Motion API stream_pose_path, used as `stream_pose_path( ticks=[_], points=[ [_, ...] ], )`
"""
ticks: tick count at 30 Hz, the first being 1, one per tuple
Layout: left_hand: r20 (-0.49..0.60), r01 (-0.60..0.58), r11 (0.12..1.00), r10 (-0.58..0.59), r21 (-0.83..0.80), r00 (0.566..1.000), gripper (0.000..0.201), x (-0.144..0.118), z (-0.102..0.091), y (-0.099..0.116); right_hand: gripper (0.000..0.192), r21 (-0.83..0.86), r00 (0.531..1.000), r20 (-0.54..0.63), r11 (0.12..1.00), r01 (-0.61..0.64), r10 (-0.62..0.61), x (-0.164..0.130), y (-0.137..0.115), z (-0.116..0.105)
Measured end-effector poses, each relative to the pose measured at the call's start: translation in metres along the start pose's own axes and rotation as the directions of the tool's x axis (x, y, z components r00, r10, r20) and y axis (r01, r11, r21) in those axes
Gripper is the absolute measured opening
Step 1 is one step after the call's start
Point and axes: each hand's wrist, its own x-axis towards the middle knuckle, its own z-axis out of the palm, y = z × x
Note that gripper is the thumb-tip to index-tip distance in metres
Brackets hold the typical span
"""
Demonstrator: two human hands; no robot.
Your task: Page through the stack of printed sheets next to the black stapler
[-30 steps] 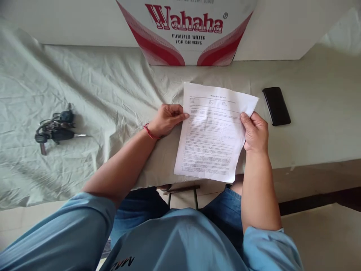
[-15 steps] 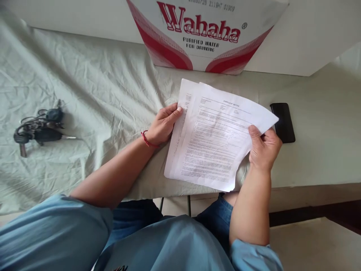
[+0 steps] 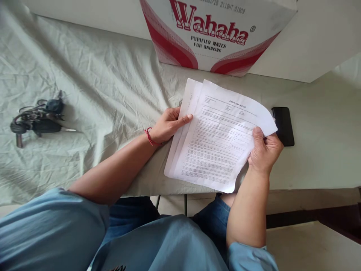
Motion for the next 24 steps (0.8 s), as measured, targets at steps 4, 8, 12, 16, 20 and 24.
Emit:
stream_pose_path(
  ticks=[4,8,12,16,20,24],
  points=[
    [-0.021,-0.001,0.998,0.002,0.062,1.0,0.069,-0.001,0.0,0.002,0.023,0.037,1.0,-0.002,0.999,-0.004,0.004,-0.001,-0.001,0.002],
    [-0.005,-0.014,0.999,0.014,0.03,1.0,0.071,0.0,0.001,0.003,0.024,0.062,1.0,-0.015,0.998,-0.016,0.017,0.0,-0.001,0.003],
    [-0.017,0.006,1.0,-0.006,0.008,1.0,0.067,0.002,0.002,0.0,0.023,0.019,0.993,-0.103,0.998,-0.061,0.063,0.006,-0.003,0.0],
    [-0.045,0.003,0.999,-0.005,-0.04,0.999,0.066,0.002,0.001,-0.002,0.022,0.151,0.981,-0.174,0.987,-0.063,0.089,0.011,-0.007,-0.002],
    [-0.063,-0.009,0.996,0.003,-0.09,0.998,0.065,0.003,0.0,-0.005,0.021,0.251,0.981,-0.149,0.964,-0.085,0.125,0.013,-0.003,-0.002],
    [-0.074,-0.027,0.984,0.014,-0.177,0.997,0.066,0.004,0.0,-0.006,0.037,0.18,0.985,-0.128,0.979,-0.093,0.117,0.016,0.005,-0.005]
  ],
)
